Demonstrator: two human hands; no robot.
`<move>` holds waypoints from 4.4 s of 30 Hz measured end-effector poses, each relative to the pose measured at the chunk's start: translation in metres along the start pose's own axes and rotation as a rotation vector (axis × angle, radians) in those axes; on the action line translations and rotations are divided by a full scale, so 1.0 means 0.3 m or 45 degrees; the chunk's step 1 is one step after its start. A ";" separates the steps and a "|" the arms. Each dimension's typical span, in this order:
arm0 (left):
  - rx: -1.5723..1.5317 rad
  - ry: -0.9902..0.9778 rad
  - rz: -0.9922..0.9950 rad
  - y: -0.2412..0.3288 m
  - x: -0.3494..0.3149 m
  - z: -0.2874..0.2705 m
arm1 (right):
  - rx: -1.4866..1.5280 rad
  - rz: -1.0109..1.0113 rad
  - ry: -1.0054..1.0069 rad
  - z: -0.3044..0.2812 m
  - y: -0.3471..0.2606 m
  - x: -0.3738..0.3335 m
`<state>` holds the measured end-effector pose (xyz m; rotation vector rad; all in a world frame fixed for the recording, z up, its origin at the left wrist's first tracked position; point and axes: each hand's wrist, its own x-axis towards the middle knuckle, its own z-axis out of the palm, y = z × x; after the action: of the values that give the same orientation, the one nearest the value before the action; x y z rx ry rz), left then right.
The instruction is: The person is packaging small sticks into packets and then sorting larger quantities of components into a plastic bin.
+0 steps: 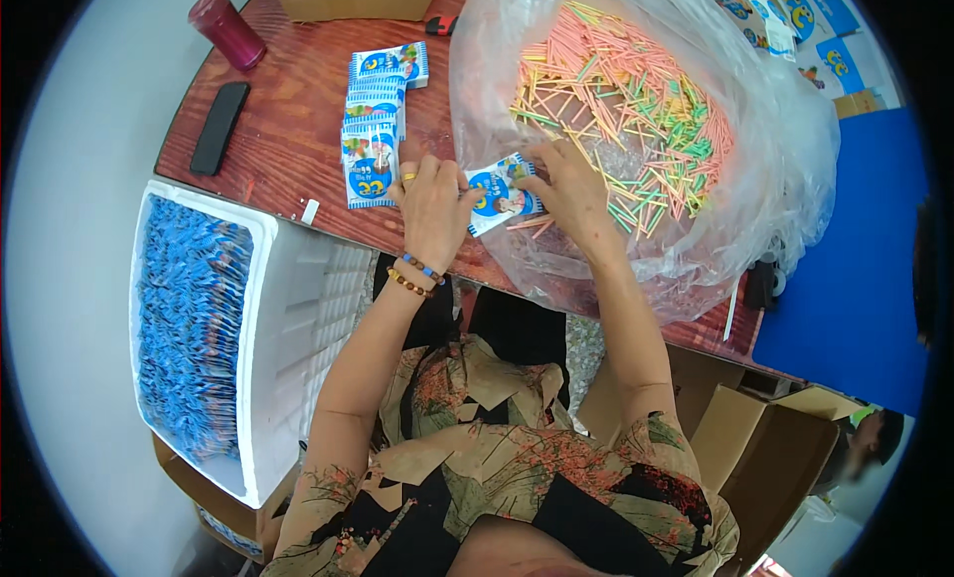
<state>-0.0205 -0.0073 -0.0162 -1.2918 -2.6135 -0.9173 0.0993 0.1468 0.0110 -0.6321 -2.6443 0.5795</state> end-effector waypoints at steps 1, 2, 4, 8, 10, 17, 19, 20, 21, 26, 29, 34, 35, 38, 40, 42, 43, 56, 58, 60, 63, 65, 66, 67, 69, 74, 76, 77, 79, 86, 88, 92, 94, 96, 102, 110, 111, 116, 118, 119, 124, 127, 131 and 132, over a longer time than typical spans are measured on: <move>0.007 -0.007 0.015 -0.005 0.000 0.008 | -0.022 -0.025 0.035 0.003 0.003 0.000; -0.043 0.038 0.013 -0.006 0.001 0.012 | -0.015 -0.018 0.044 0.005 0.005 0.001; -0.087 0.082 0.017 -0.006 0.000 0.023 | -0.077 -0.035 0.038 0.007 0.006 0.004; -0.112 0.236 0.084 0.002 0.007 0.028 | 0.038 -0.036 0.122 0.027 0.043 0.005; -0.105 0.270 0.118 0.006 0.005 0.017 | 0.181 -0.114 0.262 0.037 0.063 0.006; -1.181 0.062 -0.301 0.058 0.014 -0.050 | 1.284 0.117 -0.014 -0.006 0.038 0.004; -1.584 -0.071 -0.437 0.062 0.012 -0.057 | 1.581 0.282 -0.038 -0.042 -0.036 0.002; -1.641 -0.039 -0.439 0.067 0.010 -0.053 | 1.578 0.282 -0.030 -0.033 -0.030 -0.009; -1.698 -0.008 -0.442 0.071 0.006 -0.050 | 1.563 0.299 -0.099 -0.014 -0.016 -0.021; -1.766 0.020 -0.596 0.067 -0.036 -0.043 | 1.498 0.465 -0.206 -0.018 -0.066 -0.061; -1.802 0.085 -0.624 0.074 -0.057 -0.031 | 1.485 0.480 -0.094 -0.009 -0.077 -0.082; -1.874 0.167 -0.644 0.097 -0.076 -0.025 | 1.367 0.421 -0.056 -0.026 -0.079 -0.101; -1.908 0.167 -0.657 0.100 -0.078 -0.025 | 1.368 0.425 -0.054 -0.027 -0.080 -0.104; -1.965 0.160 -0.699 0.100 -0.081 -0.023 | 1.333 0.307 0.020 -0.032 -0.085 -0.108; -1.990 0.150 -0.725 0.098 -0.079 -0.022 | 1.411 0.345 -0.012 -0.035 -0.082 -0.112; -2.073 0.129 -0.793 0.091 -0.079 -0.025 | 1.491 0.322 0.079 -0.048 -0.066 -0.115; -2.072 0.127 -0.791 0.086 -0.078 -0.027 | 1.568 0.297 0.168 -0.058 -0.056 -0.116; -2.140 -0.004 -0.772 0.152 -0.086 -0.002 | 0.778 -0.458 0.089 -0.092 -0.006 -0.143; -2.102 0.029 -0.788 0.157 -0.090 -0.003 | 0.815 -0.389 0.017 -0.144 0.054 -0.153; -2.105 0.056 -0.749 0.134 -0.090 -0.013 | 0.719 -0.212 0.100 -0.184 0.154 -0.161; -2.135 0.058 -0.695 0.136 -0.092 -0.003 | 0.395 0.245 0.392 -0.291 0.400 -0.149; -2.064 0.106 -0.714 0.152 -0.098 -0.006 | 0.307 0.369 0.469 -0.348 0.517 -0.123; -2.037 0.131 -0.724 0.150 -0.107 -0.008 | 0.095 0.276 0.428 -0.372 0.539 -0.106; -2.037 0.137 -0.721 0.150 -0.114 -0.005 | -0.115 0.182 0.387 -0.386 0.558 -0.082; -2.059 0.163 -0.666 0.145 -0.127 0.011 | -0.188 0.116 0.313 -0.376 0.582 -0.028; -2.047 0.173 -0.631 0.112 -0.154 0.034 | -0.741 -0.172 0.185 -0.299 0.601 0.123; -2.044 0.191 -0.638 0.112 -0.147 0.036 | -0.791 -0.165 0.115 -0.293 0.614 0.162; -2.064 0.192 -0.654 0.112 -0.147 0.033 | -0.843 -0.157 0.039 -0.288 0.617 0.177; -2.084 0.198 -0.675 0.103 -0.152 0.039 | -0.876 -0.189 0.042 -0.285 0.627 0.203; -2.058 0.183 -0.615 0.078 -0.160 0.057 | -0.967 -0.281 0.165 -0.244 0.666 0.218; -2.052 0.168 -0.606 0.073 -0.163 0.056 | -0.970 -0.290 0.138 -0.232 0.664 0.222; -2.048 0.177 -0.616 0.070 -0.167 0.058 | -0.959 -0.272 0.086 -0.224 0.667 0.225; -2.058 0.174 -0.604 0.075 -0.165 0.055 | -0.893 -0.252 0.125 -0.222 0.672 0.218; -2.068 0.184 -0.648 0.095 -0.156 0.052 | -0.838 -0.218 0.162 -0.213 0.696 0.206; -2.099 0.204 -0.656 0.091 -0.158 0.049 | -0.386 0.167 0.065 -0.247 0.618 0.212; -2.135 0.173 -0.628 0.091 -0.154 0.054 | 1.428 0.375 0.511 -0.098 0.475 0.077; -2.128 0.170 -0.619 0.086 -0.155 0.053 | 1.548 0.399 0.522 -0.068 0.432 0.061; -2.146 0.138 -0.569 0.070 -0.159 0.054 | 1.417 0.535 0.410 -0.036 0.381 0.002; -2.134 0.105 -0.543 0.070 -0.161 0.058 | 1.493 0.199 0.496 -0.031 0.374 0.002; -2.146 0.145 -0.567 0.082 -0.157 0.054 | 1.492 0.202 0.498 -0.024 0.390 -0.007; -2.156 0.165 -0.583 0.087 -0.157 0.055 | 0.330 0.142 0.470 -0.029 0.403 -0.031; -2.171 0.151 -0.557 0.078 -0.159 0.050 | 0.059 0.124 0.485 -0.011 0.386 -0.020; -2.157 0.173 -0.612 0.083 -0.158 0.053 | 0.441 0.190 0.459 -0.037 0.369 -0.023; -2.160 0.185 -0.628 0.084 -0.160 0.051 | 0.370 0.189 0.446 -0.056 0.354 -0.024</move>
<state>0.0319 -0.0207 -0.0323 -0.3746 -1.5924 -3.3671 0.1491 0.2350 -0.0258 -0.7647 -2.1503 0.7970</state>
